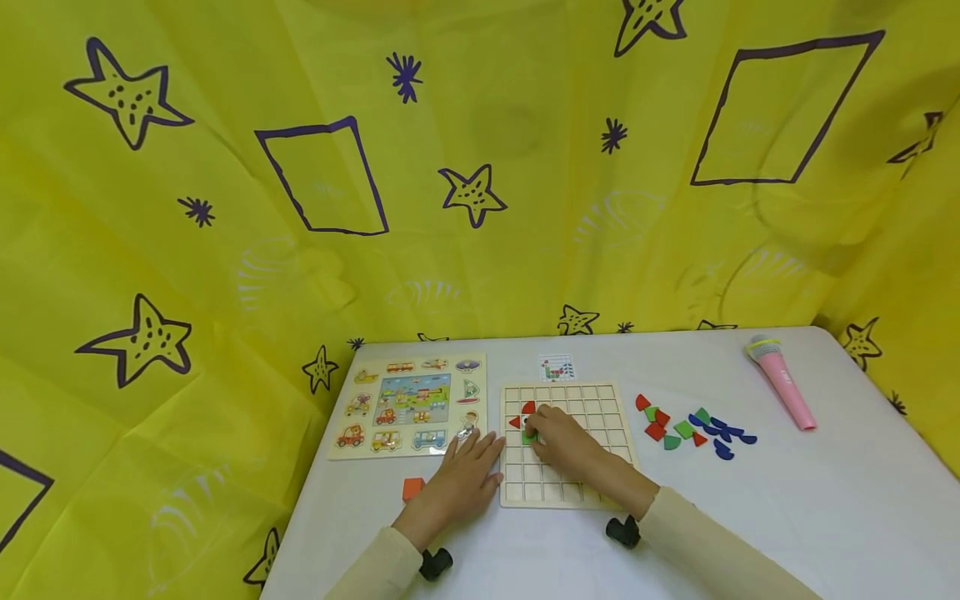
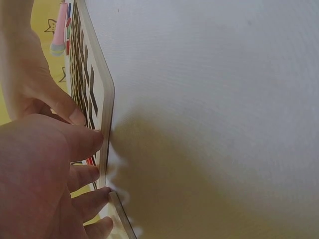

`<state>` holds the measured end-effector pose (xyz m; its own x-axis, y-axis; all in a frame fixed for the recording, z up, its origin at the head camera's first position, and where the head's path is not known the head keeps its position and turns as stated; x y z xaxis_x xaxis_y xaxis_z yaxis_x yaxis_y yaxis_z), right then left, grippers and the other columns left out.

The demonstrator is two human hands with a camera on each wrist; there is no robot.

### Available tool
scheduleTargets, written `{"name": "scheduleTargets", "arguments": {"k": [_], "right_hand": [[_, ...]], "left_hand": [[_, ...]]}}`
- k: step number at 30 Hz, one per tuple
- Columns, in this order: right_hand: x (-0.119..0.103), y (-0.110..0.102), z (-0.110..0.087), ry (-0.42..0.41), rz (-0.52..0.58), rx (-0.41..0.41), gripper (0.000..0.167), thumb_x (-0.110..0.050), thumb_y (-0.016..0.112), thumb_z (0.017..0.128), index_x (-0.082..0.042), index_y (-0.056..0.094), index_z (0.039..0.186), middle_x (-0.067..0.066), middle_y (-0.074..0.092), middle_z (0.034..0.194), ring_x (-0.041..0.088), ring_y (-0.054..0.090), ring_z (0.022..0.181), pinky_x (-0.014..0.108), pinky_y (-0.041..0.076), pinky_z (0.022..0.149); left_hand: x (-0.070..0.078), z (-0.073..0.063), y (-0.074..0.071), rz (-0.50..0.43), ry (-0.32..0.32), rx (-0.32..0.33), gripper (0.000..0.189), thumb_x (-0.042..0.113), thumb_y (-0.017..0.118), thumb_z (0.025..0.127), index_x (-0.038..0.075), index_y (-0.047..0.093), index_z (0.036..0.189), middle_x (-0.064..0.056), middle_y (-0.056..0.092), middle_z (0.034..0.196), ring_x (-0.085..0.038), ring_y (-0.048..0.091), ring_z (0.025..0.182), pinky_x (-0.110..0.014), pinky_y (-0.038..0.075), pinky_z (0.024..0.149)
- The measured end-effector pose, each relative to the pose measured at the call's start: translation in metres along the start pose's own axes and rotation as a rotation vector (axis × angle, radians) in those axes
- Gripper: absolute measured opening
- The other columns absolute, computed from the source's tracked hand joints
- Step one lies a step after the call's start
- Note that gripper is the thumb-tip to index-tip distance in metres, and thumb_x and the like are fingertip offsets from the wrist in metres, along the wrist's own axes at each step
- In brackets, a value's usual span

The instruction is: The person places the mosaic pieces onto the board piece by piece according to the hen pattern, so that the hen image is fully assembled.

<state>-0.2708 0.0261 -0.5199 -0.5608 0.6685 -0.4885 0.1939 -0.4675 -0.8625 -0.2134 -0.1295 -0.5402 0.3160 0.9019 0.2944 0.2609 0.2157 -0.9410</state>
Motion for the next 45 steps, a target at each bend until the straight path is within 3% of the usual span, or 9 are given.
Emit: {"name": "scheduleTargets", "arguments": {"k": [8,15,22,31,37,45], "right_hand": [[-0.002,-0.002,-0.004,-0.045,-0.039,0.022,0.01,-0.004,0.078,0.094,-0.004,0.078,0.103,0.004,0.065,0.101,0.019,0.062,0.096,0.039,0.058,0.09],[0.009,-0.011,-0.015,0.016,-0.011,0.012,0.012,-0.009,0.076,0.096,-0.006,0.079,0.108,0.002,0.065,0.107,0.021,0.065,0.103,0.043,0.059,0.094],[0.043,-0.034,-0.035,0.155,0.013,0.006,0.017,-0.014,0.074,0.099,-0.007,0.075,0.114,0.003,0.065,0.111,0.024,0.063,0.108,0.047,0.056,0.101],[0.092,-0.067,-0.068,0.287,0.026,0.04,0.024,-0.012,0.073,0.097,-0.002,0.071,0.119,0.017,0.064,0.118,0.036,0.064,0.109,0.056,0.056,0.097],[0.13,-0.091,-0.091,0.358,-0.041,0.113,0.02,-0.008,0.073,0.097,0.0,0.069,0.115,0.026,0.061,0.116,0.041,0.062,0.1,0.058,0.053,0.082],[0.163,-0.1,-0.109,0.483,-0.038,0.015,0.017,-0.006,0.071,0.097,0.002,0.067,0.111,0.021,0.068,0.107,0.044,0.064,0.101,0.059,0.044,0.08]], "left_hand": [[0.001,0.0,0.002,0.005,0.009,0.0,0.06,0.038,0.052,0.111,0.019,0.038,0.165,-0.004,0.035,0.172,-0.033,0.024,0.162,-0.061,0.014,0.131],[0.003,-0.001,0.001,-0.002,0.013,0.005,0.059,0.037,0.052,0.111,0.019,0.038,0.165,-0.005,0.035,0.172,-0.033,0.024,0.162,-0.061,0.014,0.131],[0.003,-0.001,0.002,-0.011,0.013,0.008,0.06,0.037,0.053,0.11,0.019,0.038,0.165,-0.005,0.035,0.172,-0.033,0.023,0.162,-0.061,0.014,0.131],[0.002,-0.001,0.002,-0.002,0.016,0.011,0.06,0.036,0.052,0.111,0.018,0.037,0.166,-0.005,0.035,0.172,-0.033,0.022,0.162,-0.061,0.014,0.131],[0.003,-0.002,0.0,-0.004,0.012,0.005,0.059,0.036,0.051,0.111,0.018,0.037,0.165,-0.006,0.035,0.172,-0.034,0.022,0.162,-0.061,0.013,0.131],[0.004,-0.002,-0.003,-0.013,0.01,0.002,0.059,0.033,0.052,0.111,0.016,0.038,0.165,-0.008,0.036,0.171,-0.036,0.023,0.162,-0.062,0.014,0.131]]}}
Point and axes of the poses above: each hand's wrist, its own z-axis towards the middle knuckle, its own y-axis out of the palm, x = y × z, the point moved 7 cm from there along z, towards the middle knuckle
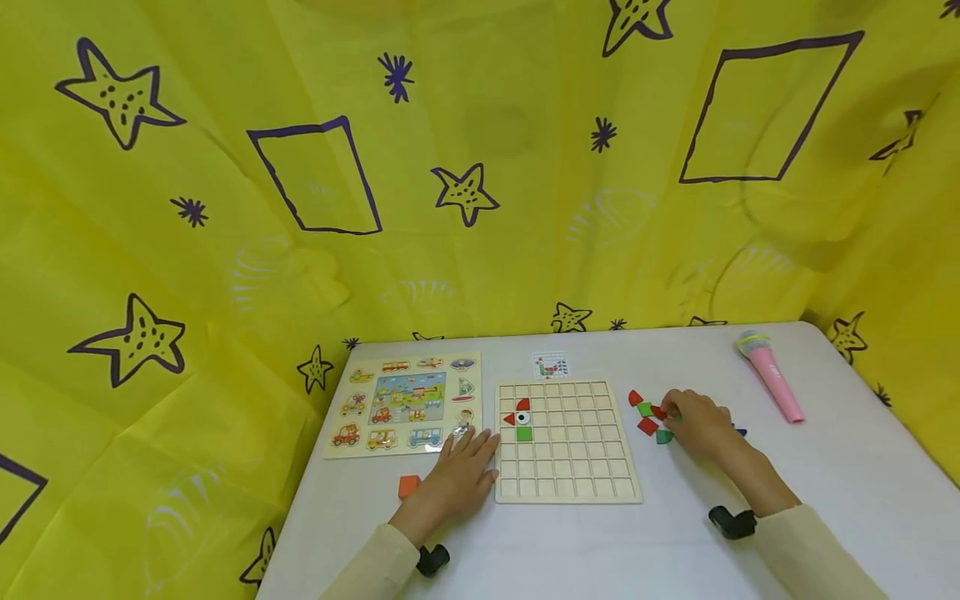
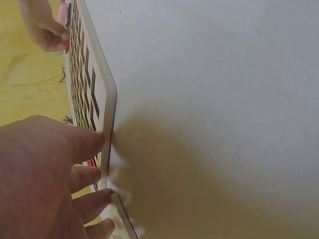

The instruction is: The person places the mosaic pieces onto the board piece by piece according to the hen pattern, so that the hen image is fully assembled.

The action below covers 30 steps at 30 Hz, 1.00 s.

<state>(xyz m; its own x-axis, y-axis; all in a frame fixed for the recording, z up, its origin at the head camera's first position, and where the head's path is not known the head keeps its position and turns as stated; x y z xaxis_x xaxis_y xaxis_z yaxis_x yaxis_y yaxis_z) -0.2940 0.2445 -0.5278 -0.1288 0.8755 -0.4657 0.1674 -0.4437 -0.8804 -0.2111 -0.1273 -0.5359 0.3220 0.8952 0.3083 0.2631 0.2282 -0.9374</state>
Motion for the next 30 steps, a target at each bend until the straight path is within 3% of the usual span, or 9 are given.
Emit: {"name": "scheduleTargets", "arguments": {"k": [9,17,23,30], "right_hand": [[-0.01,0.003,0.007,-0.081,-0.001,0.025,0.024,-0.01,0.072,0.098,0.002,0.064,0.117,0.019,0.065,0.106,0.042,0.063,0.101,0.06,0.045,0.079],[-0.009,0.004,0.013,-0.056,-0.04,-0.044,0.035,-0.011,0.073,0.097,0.006,0.059,0.125,0.02,0.065,0.105,0.041,0.064,0.099,0.059,0.046,0.079],[-0.012,0.009,0.019,-0.088,-0.031,-0.044,0.033,-0.01,0.072,0.098,0.003,0.063,0.127,0.025,0.063,0.117,0.047,0.061,0.111,0.063,0.047,0.084],[-0.02,0.015,0.024,-0.129,0.038,-0.041,0.031,-0.008,0.07,0.1,0.005,0.064,0.126,0.024,0.062,0.121,0.042,0.06,0.111,0.062,0.053,0.095]], "left_hand": [[-0.002,0.0,0.0,0.02,0.011,0.012,0.058,0.033,0.053,0.11,0.015,0.04,0.164,-0.009,0.038,0.17,-0.037,0.027,0.16,-0.062,0.016,0.13],[-0.002,0.001,0.0,0.028,0.009,0.012,0.059,0.033,0.054,0.11,0.015,0.039,0.164,-0.008,0.038,0.17,-0.037,0.027,0.16,-0.062,0.017,0.13],[-0.003,0.001,0.001,0.023,0.009,0.015,0.059,0.034,0.055,0.11,0.016,0.039,0.164,-0.008,0.038,0.17,-0.036,0.027,0.16,-0.062,0.017,0.13],[-0.003,0.002,0.002,0.014,0.012,0.012,0.06,0.034,0.055,0.11,0.016,0.039,0.164,-0.008,0.038,0.17,-0.036,0.027,0.16,-0.062,0.017,0.13]]}}
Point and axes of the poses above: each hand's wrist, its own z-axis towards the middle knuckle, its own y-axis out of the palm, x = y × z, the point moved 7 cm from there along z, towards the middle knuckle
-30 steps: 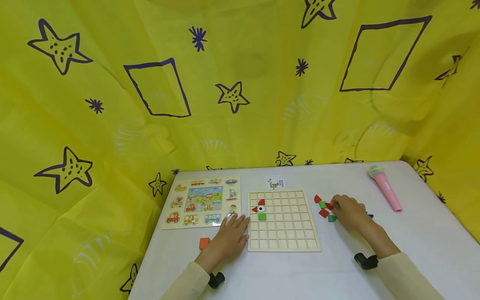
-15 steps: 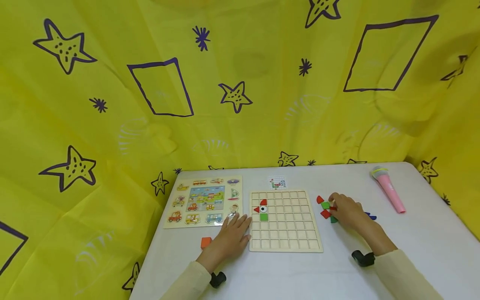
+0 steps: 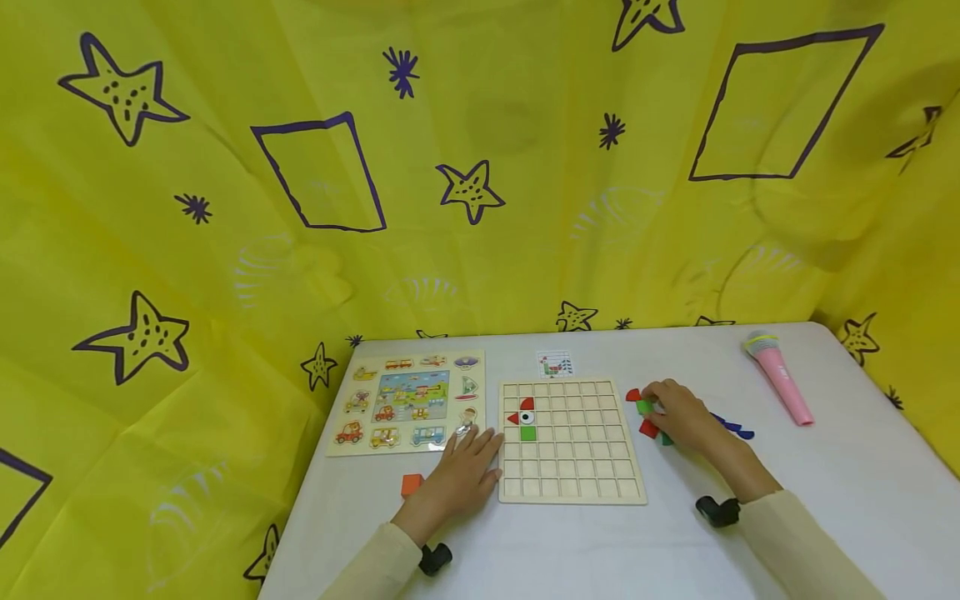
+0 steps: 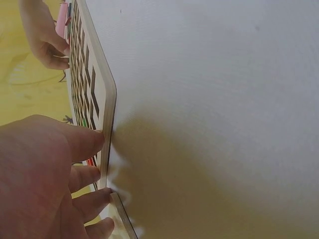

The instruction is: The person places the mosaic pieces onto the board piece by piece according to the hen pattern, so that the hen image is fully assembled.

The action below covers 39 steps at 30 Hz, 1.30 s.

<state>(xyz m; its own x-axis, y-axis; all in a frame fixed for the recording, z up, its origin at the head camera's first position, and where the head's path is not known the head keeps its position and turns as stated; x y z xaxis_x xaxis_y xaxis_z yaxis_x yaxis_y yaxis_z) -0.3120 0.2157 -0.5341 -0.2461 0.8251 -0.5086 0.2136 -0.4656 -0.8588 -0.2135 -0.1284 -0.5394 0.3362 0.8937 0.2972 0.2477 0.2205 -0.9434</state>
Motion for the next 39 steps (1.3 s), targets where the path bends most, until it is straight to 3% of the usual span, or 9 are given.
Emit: {"name": "scheduleTargets", "arguments": {"k": [7,17,22,28,33,39], "right_hand": [[-0.006,0.004,0.003,-0.028,0.011,0.004,0.029,-0.011,0.07,0.101,0.006,0.065,0.124,0.023,0.062,0.119,0.04,0.061,0.11,0.058,0.055,0.095],[-0.018,0.0,0.005,0.001,-0.013,0.03,0.03,-0.01,0.069,0.101,0.01,0.065,0.123,0.028,0.062,0.116,0.039,0.061,0.103,0.058,0.056,0.093],[-0.045,0.005,0.006,-0.03,0.003,0.037,0.027,-0.008,0.069,0.1,0.009,0.067,0.121,0.026,0.063,0.114,0.039,0.062,0.105,0.057,0.056,0.094],[-0.091,0.032,0.003,-0.078,-0.024,0.0,0.026,-0.011,0.074,0.098,0.002,0.069,0.12,0.014,0.064,0.113,0.033,0.064,0.108,0.053,0.057,0.097],[-0.126,0.054,0.002,-0.082,-0.022,-0.011,0.024,-0.014,0.079,0.095,-0.004,0.073,0.116,0.007,0.065,0.11,0.024,0.062,0.103,0.045,0.057,0.098],[-0.16,0.074,0.0,-0.18,-0.012,0.019,0.022,-0.012,0.084,0.09,-0.003,0.074,0.109,0.004,0.065,0.102,0.017,0.061,0.093,0.039,0.058,0.089]], "left_hand": [[0.0,0.0,0.0,-0.005,-0.003,-0.006,0.059,0.035,0.053,0.11,0.016,0.039,0.164,-0.008,0.038,0.17,-0.037,0.026,0.161,-0.063,0.015,0.13],[-0.001,0.001,0.001,0.002,-0.015,-0.025,0.06,0.038,0.051,0.111,0.017,0.037,0.165,-0.006,0.035,0.172,-0.035,0.023,0.162,-0.062,0.013,0.131],[0.0,0.001,0.001,-0.005,-0.022,-0.022,0.06,0.037,0.051,0.111,0.017,0.037,0.165,-0.006,0.036,0.171,-0.035,0.023,0.162,-0.061,0.013,0.131],[0.0,-0.001,0.001,-0.009,-0.027,-0.021,0.06,0.037,0.052,0.11,0.017,0.038,0.165,-0.006,0.036,0.171,-0.034,0.023,0.162,-0.061,0.013,0.131],[-0.001,0.0,0.002,-0.002,-0.031,-0.023,0.06,0.038,0.051,0.111,0.018,0.037,0.165,-0.006,0.035,0.172,-0.034,0.022,0.162,-0.061,0.013,0.131],[0.0,0.0,0.001,0.008,-0.029,-0.021,0.06,0.038,0.052,0.111,0.018,0.038,0.165,-0.005,0.036,0.171,-0.034,0.024,0.162,-0.061,0.014,0.131]]}}
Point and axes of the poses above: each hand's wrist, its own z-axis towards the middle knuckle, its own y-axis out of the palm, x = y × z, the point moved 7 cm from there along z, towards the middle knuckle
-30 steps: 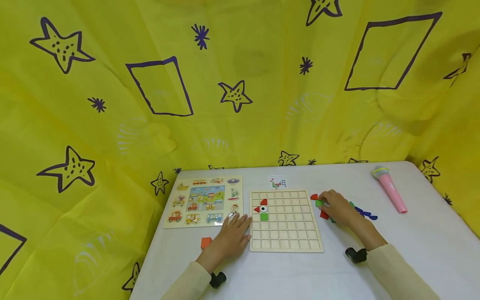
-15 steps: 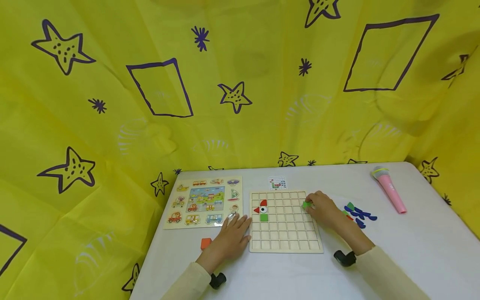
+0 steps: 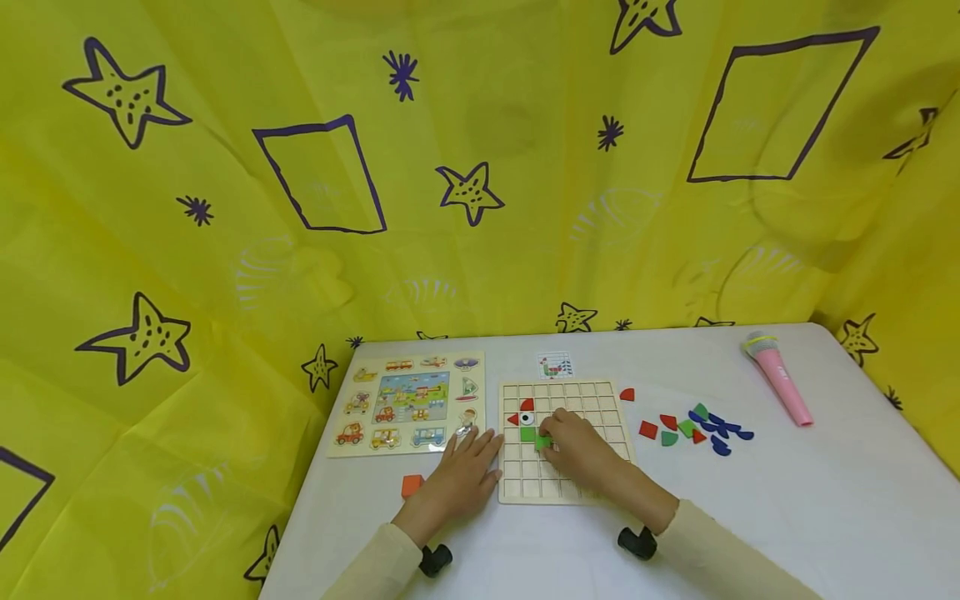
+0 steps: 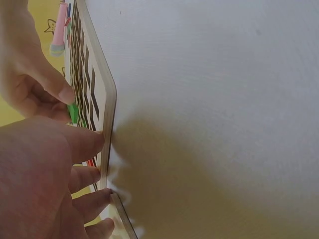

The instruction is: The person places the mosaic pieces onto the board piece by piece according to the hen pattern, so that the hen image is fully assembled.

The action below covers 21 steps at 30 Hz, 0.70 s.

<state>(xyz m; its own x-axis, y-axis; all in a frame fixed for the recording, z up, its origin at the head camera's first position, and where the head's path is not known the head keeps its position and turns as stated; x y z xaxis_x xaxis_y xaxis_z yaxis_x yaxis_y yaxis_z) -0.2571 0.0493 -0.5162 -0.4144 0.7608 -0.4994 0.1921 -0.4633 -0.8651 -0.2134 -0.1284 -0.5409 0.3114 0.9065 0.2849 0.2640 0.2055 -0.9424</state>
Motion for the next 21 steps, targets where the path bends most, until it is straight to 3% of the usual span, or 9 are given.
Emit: {"name": "scheduleTargets", "arguments": {"k": [7,11,21], "right_hand": [[-0.017,0.01,0.0,-0.136,-0.013,0.032,0.018,-0.008,0.085,0.089,-0.009,0.071,0.1,0.0,0.061,0.094,0.012,0.054,0.084,0.033,0.055,0.077],[-0.021,0.011,-0.002,-0.203,-0.012,0.049,0.014,-0.005,0.083,0.09,-0.01,0.071,0.095,-0.001,0.06,0.092,0.013,0.056,0.086,0.033,0.056,0.078],[-0.023,0.012,-0.003,-0.237,-0.022,0.045,0.011,-0.002,0.08,0.091,-0.008,0.073,0.097,0.001,0.061,0.095,0.017,0.061,0.09,0.035,0.058,0.082]], "left_hand": [[0.001,-0.001,-0.002,-0.001,0.009,0.01,0.059,0.036,0.054,0.11,0.017,0.04,0.164,-0.007,0.038,0.17,-0.035,0.026,0.161,-0.062,0.017,0.13],[0.001,-0.001,-0.002,0.009,0.008,0.014,0.059,0.035,0.055,0.109,0.017,0.041,0.164,-0.007,0.039,0.17,-0.035,0.027,0.16,-0.061,0.018,0.13],[0.003,-0.002,-0.005,0.014,0.016,0.02,0.059,0.035,0.056,0.109,0.016,0.042,0.163,-0.007,0.04,0.169,-0.036,0.029,0.159,-0.062,0.019,0.129]]}}
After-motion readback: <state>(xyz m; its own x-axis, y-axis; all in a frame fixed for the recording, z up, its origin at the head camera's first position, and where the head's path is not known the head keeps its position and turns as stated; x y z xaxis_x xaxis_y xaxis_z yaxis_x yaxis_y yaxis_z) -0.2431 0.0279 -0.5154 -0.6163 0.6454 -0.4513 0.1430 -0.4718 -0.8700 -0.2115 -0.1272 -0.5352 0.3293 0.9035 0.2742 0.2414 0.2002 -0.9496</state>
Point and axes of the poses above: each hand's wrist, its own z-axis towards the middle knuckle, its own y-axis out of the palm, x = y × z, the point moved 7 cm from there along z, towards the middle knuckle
